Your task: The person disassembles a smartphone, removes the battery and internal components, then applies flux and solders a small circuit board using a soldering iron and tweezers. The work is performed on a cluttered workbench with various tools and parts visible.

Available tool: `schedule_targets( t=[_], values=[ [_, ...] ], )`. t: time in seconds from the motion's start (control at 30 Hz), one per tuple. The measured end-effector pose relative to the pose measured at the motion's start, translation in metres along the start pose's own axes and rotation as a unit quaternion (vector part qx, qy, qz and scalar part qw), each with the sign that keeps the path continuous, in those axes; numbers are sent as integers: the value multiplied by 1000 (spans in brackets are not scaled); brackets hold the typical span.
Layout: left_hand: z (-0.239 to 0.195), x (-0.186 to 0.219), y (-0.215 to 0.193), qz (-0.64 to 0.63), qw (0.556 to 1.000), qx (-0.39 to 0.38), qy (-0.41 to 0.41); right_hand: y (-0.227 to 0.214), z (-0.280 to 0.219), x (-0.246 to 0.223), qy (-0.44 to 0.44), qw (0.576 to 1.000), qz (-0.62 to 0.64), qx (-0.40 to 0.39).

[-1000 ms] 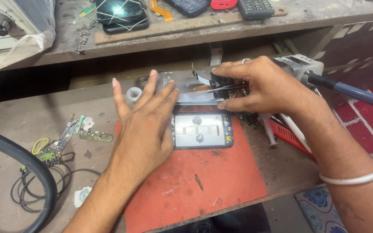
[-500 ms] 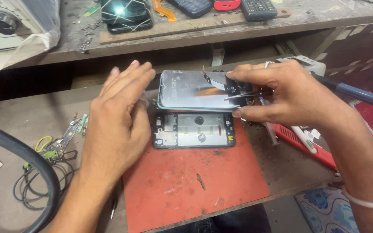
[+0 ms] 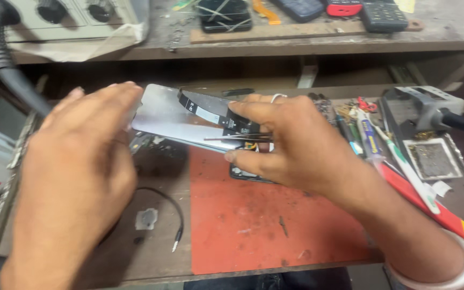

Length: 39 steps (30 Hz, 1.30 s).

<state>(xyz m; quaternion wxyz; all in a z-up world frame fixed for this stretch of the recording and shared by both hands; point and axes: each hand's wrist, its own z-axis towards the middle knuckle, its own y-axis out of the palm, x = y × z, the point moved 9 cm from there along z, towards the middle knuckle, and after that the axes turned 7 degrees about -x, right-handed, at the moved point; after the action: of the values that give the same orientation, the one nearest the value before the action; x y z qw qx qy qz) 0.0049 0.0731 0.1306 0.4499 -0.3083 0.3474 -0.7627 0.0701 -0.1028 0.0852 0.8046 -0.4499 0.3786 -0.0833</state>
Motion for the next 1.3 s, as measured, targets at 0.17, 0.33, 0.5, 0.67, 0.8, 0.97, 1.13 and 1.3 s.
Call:
schedule_targets(
  t=[0.17, 0.33, 0.5, 0.67, 0.8, 0.97, 1.13, 1.3],
  values=[
    [-16, -17, 21, 81, 994, -80, -5, 30, 25, -18, -14, 1000, 5, 8],
    [-30, -28, 26, 111, 990, -84, -6, 56, 39, -11, 91, 994, -39, -53],
    [-36, -32, 37, 120, 988, -100, -15, 56, 44, -37, -35, 998, -44, 3],
    [-39, -37, 43, 165, 979, -116, -19, 70, 49, -23, 52, 997, -32, -44],
    [-41, -40, 41, 204, 971, -123, -26, 81, 57, -18, 102, 991, -49, -78],
    [-45, -36, 48, 327, 937, -117, -20, 89, 67, -28, 63, 995, -55, -48],
    [-51, -42, 61, 386, 909, -152, -27, 99, 78, -23, 86, 990, -92, -63],
    [-56, -46, 79, 400, 894, -204, -18, 107, 80, -17, 119, 983, -90, -107]
  ],
)
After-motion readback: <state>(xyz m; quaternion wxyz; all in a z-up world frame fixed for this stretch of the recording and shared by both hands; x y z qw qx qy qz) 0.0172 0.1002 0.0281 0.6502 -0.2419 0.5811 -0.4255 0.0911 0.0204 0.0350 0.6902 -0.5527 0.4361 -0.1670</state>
